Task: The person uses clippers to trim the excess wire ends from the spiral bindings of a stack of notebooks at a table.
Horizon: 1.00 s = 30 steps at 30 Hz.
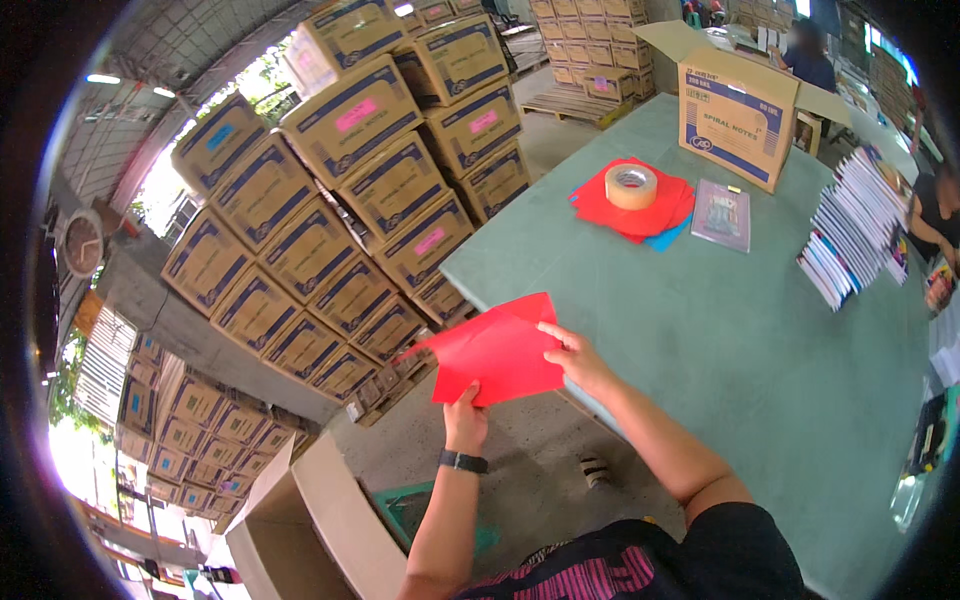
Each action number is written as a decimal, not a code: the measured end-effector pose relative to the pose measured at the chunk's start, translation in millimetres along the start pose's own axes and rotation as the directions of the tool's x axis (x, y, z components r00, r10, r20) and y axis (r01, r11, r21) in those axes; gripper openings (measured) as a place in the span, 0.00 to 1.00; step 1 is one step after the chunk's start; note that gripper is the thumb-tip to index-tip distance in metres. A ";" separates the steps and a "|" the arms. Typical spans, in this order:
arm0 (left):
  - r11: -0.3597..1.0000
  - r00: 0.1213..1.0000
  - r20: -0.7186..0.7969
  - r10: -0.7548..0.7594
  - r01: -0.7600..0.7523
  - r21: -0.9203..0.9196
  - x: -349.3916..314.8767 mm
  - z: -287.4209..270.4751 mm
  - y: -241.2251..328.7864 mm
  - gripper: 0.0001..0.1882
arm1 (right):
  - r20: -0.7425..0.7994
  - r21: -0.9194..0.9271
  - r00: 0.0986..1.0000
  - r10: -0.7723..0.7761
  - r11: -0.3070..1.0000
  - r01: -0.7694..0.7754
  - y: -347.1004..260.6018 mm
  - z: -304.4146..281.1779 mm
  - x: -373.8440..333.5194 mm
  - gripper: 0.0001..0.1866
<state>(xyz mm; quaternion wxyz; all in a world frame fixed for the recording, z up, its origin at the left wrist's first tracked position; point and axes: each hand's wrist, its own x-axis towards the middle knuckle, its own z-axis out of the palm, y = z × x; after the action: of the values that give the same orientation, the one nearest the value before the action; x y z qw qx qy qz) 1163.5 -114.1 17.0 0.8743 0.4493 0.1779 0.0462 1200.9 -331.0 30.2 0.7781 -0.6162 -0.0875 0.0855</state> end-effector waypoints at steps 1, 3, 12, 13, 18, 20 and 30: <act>0.999 0.999 0.013 -0.035 0.035 -0.008 20.2 25.4 -8.1 0.11 | -0.084 -0.081 0.993 0.084 0.993 -0.091 8.1 -42.1 29.0 0.22; 0.997 0.997 0.046 -0.058 0.060 -0.043 63.6 77.8 -15.3 0.13 | -0.297 -0.476 0.933 -0.204 0.878 0.040 -5.4 -125.7 103.0 0.17; 0.984 0.985 0.146 -0.092 0.068 0.163 216.1 241.3 -57.9 0.15 | -0.174 -0.978 0.792 -0.585 0.197 -0.069 -37.2 -335.9 293.2 0.15; 0.982 0.980 0.168 -0.109 0.080 0.171 224.7 256.9 -62.8 0.15 | -0.257 -0.922 0.772 -0.582 0.388 -0.014 -41.9 -349.8 298.7 0.16; 0.969 0.969 0.201 -0.144 0.097 0.227 263.8 308.6 -122.1 0.17 | -0.598 -0.498 0.673 -0.435 0.860 0.112 -108.3 -382.4 279.6 0.18; 0.935 0.964 0.190 -0.187 0.115 0.335 281.4 314.7 -151.5 0.20 | -0.520 -0.623 0.691 -0.501 0.777 0.094 -126.0 -377.3 259.5 0.18; 0.668 0.939 0.345 -0.009 -0.251 0.701 261.7 265.4 -132.5 0.34 | -0.075 -0.987 0.871 -0.486 0.161 0.006 -31.9 -323.6 243.7 0.35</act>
<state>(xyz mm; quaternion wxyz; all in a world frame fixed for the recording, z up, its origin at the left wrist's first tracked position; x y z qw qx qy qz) 1490.6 -333.6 -18.4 0.6309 0.7746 0.0068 -0.0440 1516.3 -584.9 -4.1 0.2193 -0.9430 -0.0713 -0.2398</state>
